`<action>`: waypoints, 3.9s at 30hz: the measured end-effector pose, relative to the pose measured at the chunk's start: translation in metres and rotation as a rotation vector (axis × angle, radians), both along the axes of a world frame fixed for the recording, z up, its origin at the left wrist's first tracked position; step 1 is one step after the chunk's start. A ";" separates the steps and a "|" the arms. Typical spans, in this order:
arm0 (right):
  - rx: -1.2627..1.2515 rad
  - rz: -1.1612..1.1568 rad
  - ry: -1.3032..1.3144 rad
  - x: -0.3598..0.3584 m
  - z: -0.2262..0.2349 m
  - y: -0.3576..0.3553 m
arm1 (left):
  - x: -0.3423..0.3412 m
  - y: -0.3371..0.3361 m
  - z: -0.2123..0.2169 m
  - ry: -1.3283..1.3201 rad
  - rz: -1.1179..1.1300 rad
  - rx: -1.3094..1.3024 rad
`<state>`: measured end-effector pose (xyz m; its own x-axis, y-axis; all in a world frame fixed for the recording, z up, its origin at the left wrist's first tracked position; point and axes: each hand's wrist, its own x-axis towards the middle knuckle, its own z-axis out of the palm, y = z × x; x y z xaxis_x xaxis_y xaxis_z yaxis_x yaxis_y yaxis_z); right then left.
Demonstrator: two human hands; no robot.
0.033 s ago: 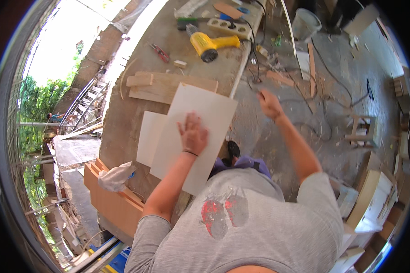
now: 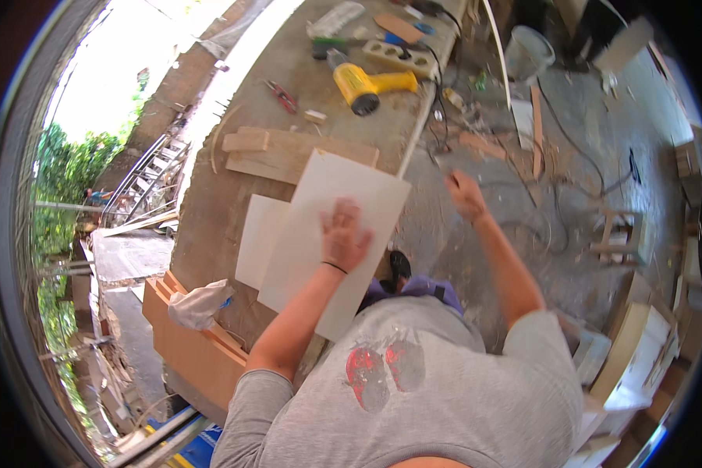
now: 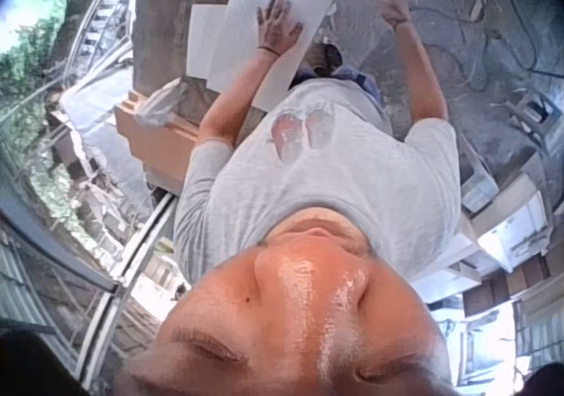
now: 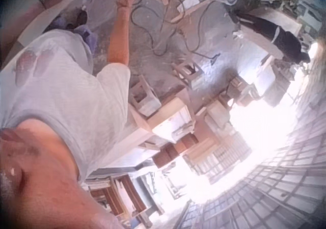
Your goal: The person wipes down a white panel with a damp cloth, handles several wood panels on a workbench, and uses a pencil to mark a curved line on the white panel.
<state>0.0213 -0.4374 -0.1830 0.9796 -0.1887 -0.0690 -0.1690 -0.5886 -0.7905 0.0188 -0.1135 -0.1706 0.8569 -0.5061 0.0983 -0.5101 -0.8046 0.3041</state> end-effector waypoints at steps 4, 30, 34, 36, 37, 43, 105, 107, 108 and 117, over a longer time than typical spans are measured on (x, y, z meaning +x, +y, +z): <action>0.880 -0.462 0.334 -0.047 -0.025 -0.004 | 0.015 -0.078 0.019 0.189 -0.298 0.078; 0.163 -0.121 -0.010 -0.028 -0.049 0.025 | -0.082 0.121 0.024 0.048 0.166 0.097; 0.004 0.109 -0.225 0.005 0.003 0.051 | -0.093 0.119 0.007 0.045 0.187 0.111; -0.121 0.171 -0.419 0.028 0.007 0.056 | -0.093 0.111 0.004 0.020 0.230 0.134; -0.228 0.234 -0.498 0.038 0.010 0.056 | -0.094 0.108 0.003 0.048 0.222 0.120; -0.543 0.303 -0.487 0.039 0.018 0.074 | -0.092 0.105 0.010 0.031 0.250 0.098; -0.730 0.076 -0.295 0.037 0.005 0.073 | -0.085 0.099 0.009 -0.044 0.288 0.062; -0.734 0.199 -0.268 0.021 0.015 0.091 | -0.086 0.100 0.009 -0.037 0.298 0.078; -0.755 0.296 -0.268 0.004 0.021 0.106 | -0.087 0.101 0.009 -0.028 0.315 0.085; -0.289 0.929 -0.094 -0.256 0.029 0.285 | -0.088 0.097 0.004 -0.058 0.312 0.052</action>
